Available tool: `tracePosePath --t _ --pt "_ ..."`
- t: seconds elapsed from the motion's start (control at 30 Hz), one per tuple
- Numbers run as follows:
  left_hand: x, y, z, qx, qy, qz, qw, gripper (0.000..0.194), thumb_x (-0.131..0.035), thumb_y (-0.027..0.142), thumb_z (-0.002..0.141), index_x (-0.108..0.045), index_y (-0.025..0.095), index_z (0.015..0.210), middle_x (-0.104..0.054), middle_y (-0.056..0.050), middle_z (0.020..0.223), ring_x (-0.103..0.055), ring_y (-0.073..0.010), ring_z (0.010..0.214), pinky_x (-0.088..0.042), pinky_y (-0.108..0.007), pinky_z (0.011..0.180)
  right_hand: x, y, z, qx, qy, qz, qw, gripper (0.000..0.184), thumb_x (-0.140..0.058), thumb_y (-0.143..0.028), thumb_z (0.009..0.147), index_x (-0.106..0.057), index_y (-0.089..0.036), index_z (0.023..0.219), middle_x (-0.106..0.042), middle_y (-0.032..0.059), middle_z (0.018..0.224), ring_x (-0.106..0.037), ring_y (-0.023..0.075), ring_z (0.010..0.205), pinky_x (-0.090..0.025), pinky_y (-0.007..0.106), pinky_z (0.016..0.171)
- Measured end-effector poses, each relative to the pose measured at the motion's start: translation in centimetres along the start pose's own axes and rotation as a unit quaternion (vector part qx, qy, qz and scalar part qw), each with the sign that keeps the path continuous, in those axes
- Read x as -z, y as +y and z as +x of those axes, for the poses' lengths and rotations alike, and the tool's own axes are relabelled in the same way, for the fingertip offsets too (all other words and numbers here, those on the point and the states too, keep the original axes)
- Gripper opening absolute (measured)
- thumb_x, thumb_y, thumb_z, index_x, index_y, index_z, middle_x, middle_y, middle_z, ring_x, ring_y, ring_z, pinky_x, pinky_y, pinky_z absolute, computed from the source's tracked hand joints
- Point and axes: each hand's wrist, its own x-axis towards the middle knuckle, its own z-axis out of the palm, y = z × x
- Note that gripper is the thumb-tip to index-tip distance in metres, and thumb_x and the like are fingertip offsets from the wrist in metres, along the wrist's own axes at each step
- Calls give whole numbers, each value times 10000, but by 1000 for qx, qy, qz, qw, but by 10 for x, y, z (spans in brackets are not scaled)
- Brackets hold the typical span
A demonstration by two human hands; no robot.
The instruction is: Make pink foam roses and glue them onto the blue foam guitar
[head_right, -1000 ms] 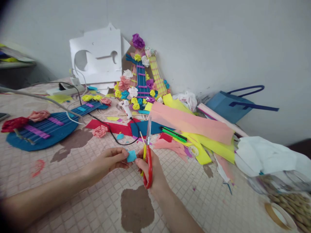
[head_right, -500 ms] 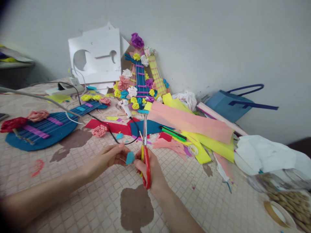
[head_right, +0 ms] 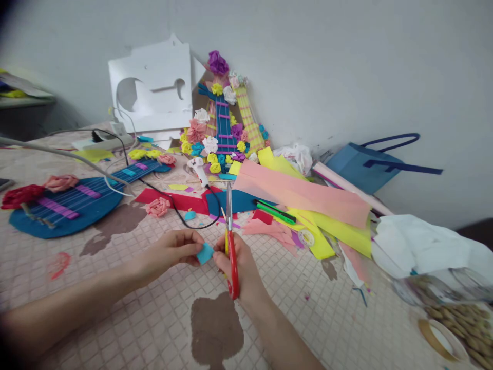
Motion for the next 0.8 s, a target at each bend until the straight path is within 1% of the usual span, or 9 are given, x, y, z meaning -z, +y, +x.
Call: tracePosePath --t 0.13,0.23,0.4,0.5,0.57,0.63,0.7,0.8 --pt "1 1 0 23 -8 -10 1000 318 -733 398 678 -587 128 762 -654 -19 675 -610 -124 642 -497 -267 665 3 2 3 6 6 12 1000 139 -597 -238 699 -496 -190 781 -521 -34 716 -451 89 544 -376 219 489" --pt "1 2 -1 28 -8 -18 999 321 -738 403 672 -583 131 745 -663 -21 675 -611 -120 631 -498 -263 658 4 3 2 6 12 19 1000 152 -611 -245 704 -503 -190 796 -535 -28 733 -461 91 551 -389 223 499" --pt "-2 4 -2 20 16 -16 1000 301 -727 393 680 -579 132 709 -646 -10 635 -603 -116 599 -497 -260 648 2 5 2 22 27 54 998 162 -606 -325 784 -510 -197 811 -496 -51 617 -442 92 509 -356 220 484" --pt "-2 5 -2 8 29 -12 999 283 -715 381 691 -573 137 700 -623 5 611 -601 -118 594 -498 -265 645 1 5 2 35 14 67 997 208 -577 -393 831 -515 -196 804 -497 -46 596 -440 95 503 -351 228 492" --pt "-3 5 -3 -2 33 -5 999 271 -712 373 695 -573 140 692 -609 15 603 -597 -117 591 -496 -261 636 0 5 1 29 2 67 997 222 -575 -413 839 -514 -199 822 -497 -46 606 -436 97 506 -352 232 497" --pt "-3 5 -3 -15 33 5 999 262 -715 364 690 -579 140 688 -601 20 606 -589 -113 591 -490 -254 626 -2 5 -1 21 -3 54 998 218 -612 -396 813 -514 -204 846 -503 -44 637 -437 100 524 -353 232 500" --pt "-3 5 -3 -24 26 12 999 262 -723 361 679 -585 138 684 -601 18 616 -581 -109 592 -484 -248 617 -3 5 -2 21 3 25 999 208 -659 -336 767 -514 -202 833 -517 -37 686 -449 105 568 -362 233 520" --pt "-4 5 -3 -10 5 8 1000 287 -713 389 687 -577 136 692 -611 8 631 -588 -115 599 -483 -257 629 -4 4 -2 22 22 -12 999 162 -650 -228 727 -505 -193 790 -523 -27 739 -454 112 629 -371 235 560"
